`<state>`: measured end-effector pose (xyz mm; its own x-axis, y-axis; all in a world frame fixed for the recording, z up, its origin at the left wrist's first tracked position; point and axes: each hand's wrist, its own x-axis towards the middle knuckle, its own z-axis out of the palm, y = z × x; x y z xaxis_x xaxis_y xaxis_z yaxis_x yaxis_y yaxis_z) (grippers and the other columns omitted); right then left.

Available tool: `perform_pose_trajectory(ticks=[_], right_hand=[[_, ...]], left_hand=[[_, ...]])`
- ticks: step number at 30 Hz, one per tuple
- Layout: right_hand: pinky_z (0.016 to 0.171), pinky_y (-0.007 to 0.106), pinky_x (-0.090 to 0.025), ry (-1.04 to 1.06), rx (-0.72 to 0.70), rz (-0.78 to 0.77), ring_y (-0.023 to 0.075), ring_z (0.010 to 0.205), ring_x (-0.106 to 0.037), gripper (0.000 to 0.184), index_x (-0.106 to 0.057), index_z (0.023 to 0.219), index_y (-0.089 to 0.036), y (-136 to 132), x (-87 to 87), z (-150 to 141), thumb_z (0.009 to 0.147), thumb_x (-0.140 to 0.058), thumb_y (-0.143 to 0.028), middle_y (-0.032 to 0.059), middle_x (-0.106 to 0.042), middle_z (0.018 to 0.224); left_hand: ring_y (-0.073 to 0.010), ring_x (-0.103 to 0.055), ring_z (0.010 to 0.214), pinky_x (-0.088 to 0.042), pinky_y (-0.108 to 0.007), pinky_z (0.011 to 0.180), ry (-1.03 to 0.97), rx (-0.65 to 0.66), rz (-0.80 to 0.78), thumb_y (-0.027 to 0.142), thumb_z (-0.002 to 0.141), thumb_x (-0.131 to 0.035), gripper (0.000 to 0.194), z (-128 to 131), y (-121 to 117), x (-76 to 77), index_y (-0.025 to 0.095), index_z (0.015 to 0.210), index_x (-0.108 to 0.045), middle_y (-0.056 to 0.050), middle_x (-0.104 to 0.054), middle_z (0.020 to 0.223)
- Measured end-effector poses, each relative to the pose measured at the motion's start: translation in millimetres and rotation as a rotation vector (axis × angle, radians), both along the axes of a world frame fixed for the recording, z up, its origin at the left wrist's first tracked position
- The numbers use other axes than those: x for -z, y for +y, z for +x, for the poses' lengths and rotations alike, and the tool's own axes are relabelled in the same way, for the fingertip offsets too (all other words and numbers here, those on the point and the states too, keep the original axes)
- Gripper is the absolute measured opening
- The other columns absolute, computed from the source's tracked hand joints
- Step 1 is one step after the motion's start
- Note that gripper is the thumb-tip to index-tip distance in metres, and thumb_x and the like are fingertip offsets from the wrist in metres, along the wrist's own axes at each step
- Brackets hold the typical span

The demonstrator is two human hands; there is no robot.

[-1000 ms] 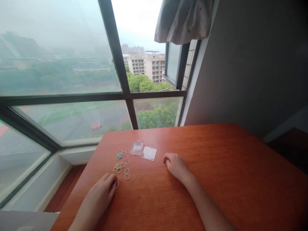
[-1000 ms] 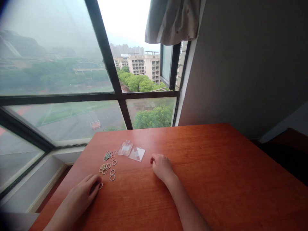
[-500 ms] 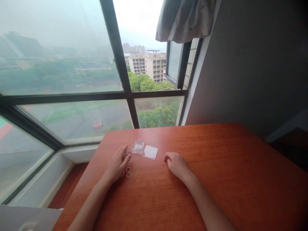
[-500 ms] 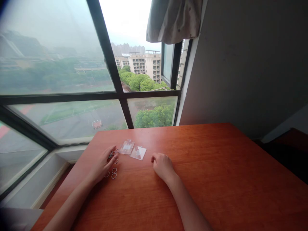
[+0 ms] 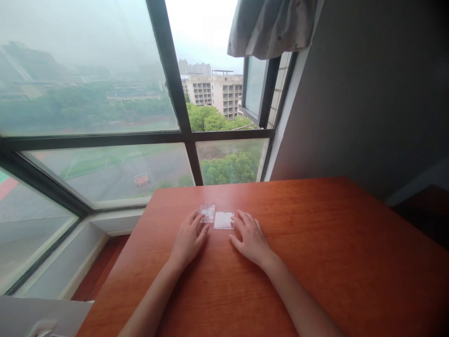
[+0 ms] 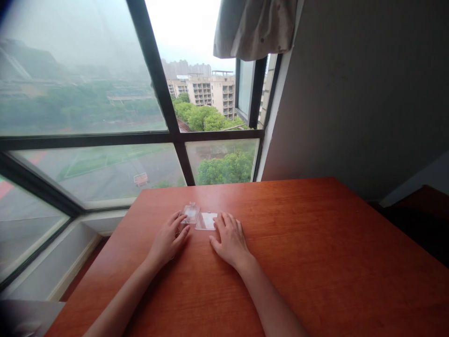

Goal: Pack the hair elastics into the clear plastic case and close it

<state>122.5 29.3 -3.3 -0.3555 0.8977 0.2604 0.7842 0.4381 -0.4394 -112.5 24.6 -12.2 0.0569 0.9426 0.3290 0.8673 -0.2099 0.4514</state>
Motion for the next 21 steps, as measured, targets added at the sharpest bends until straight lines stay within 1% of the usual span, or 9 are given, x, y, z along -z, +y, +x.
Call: perform_pose_trajectory(ticks=[3,6,10,12,15,17,19,21], right_hand=[[0.109,0.043,-0.028,-0.028,0.042,-0.015,0.0273,0.131,-0.037,0.049,-0.053,0.129,-0.022,6,4.6,7,0.081,-0.059,-0.034,0.0111,-0.045,0.143],[0.109,0.042,-0.027,-0.041,0.117,-0.036,0.0263,0.128,-0.041,0.039,-0.059,0.120,-0.021,15,8.1,20,0.082,-0.058,-0.030,0.0110,-0.050,0.138],[0.106,0.040,-0.031,-0.045,0.201,-0.063,0.0259,0.126,-0.043,0.035,-0.062,0.116,-0.020,25,10.5,33,0.082,-0.056,-0.026,0.0112,-0.052,0.135],[0.105,0.041,-0.033,-0.055,0.226,-0.067,0.0270,0.127,-0.042,0.035,-0.062,0.116,-0.020,26,11.0,37,0.082,-0.056,-0.026,0.0126,-0.051,0.136],[0.103,0.041,-0.034,-0.066,0.243,-0.076,0.0275,0.127,-0.042,0.035,-0.062,0.117,-0.020,27,11.4,39,0.083,-0.055,-0.027,0.0135,-0.050,0.137],[0.103,0.041,-0.034,-0.068,0.239,-0.079,0.0272,0.126,-0.042,0.034,-0.062,0.116,-0.021,28,11.4,40,0.083,-0.055,-0.027,0.0130,-0.050,0.136],[0.102,0.041,-0.034,-0.069,0.233,-0.079,0.0272,0.125,-0.042,0.033,-0.062,0.115,-0.021,28,11.2,40,0.083,-0.056,-0.027,0.0127,-0.050,0.136],[0.102,0.041,-0.034,-0.068,0.230,-0.077,0.0272,0.125,-0.042,0.033,-0.062,0.115,-0.021,28,10.9,40,0.083,-0.056,-0.027,0.0127,-0.050,0.136]], left_hand=[[-0.0284,-0.051,0.123,-0.043,-0.045,0.104,-0.008,0.024,0.018,0.034,0.089,-0.049,0.034,21,-4,1.8,0.017,0.116,-0.061,-0.014,-0.055,0.131],[-0.0303,-0.049,0.124,-0.040,-0.049,0.105,0.005,0.022,0.040,0.032,0.087,-0.053,0.033,48,-10,4.4,0.017,0.116,-0.060,-0.015,-0.054,0.129],[-0.0327,-0.044,0.128,-0.037,-0.052,0.107,-0.022,0.023,0.025,0.031,0.085,-0.056,0.042,83,-22,8.2,0.016,0.123,-0.053,-0.017,-0.048,0.135],[-0.0334,-0.041,0.130,-0.037,-0.053,0.106,-0.084,0.032,0.011,0.033,0.085,-0.057,0.049,94,-27,7.3,0.017,0.130,-0.048,-0.018,-0.044,0.139],[-0.0316,-0.042,0.131,-0.039,-0.050,0.105,-0.202,0.072,-0.038,0.035,0.087,-0.054,0.055,92,-30,-0.6,0.016,0.137,-0.040,-0.019,-0.042,0.142],[-0.0283,-0.052,0.121,-0.045,-0.046,0.099,-0.267,0.079,-0.098,0.034,0.089,-0.051,0.051,79,-28,-8.2,0.017,0.136,-0.040,-0.017,-0.052,0.133],[-0.0253,-0.060,0.109,-0.048,-0.042,0.094,-0.272,0.120,-0.170,0.031,0.091,-0.047,0.037,62,-22,-14.5,0.019,0.125,-0.052,-0.012,-0.062,0.120],[-0.0242,-0.061,0.105,-0.049,-0.041,0.093,-0.218,0.138,-0.155,0.026,0.091,-0.044,0.030,46,-15,-18.0,0.019,0.116,-0.059,-0.010,-0.066,0.113]])
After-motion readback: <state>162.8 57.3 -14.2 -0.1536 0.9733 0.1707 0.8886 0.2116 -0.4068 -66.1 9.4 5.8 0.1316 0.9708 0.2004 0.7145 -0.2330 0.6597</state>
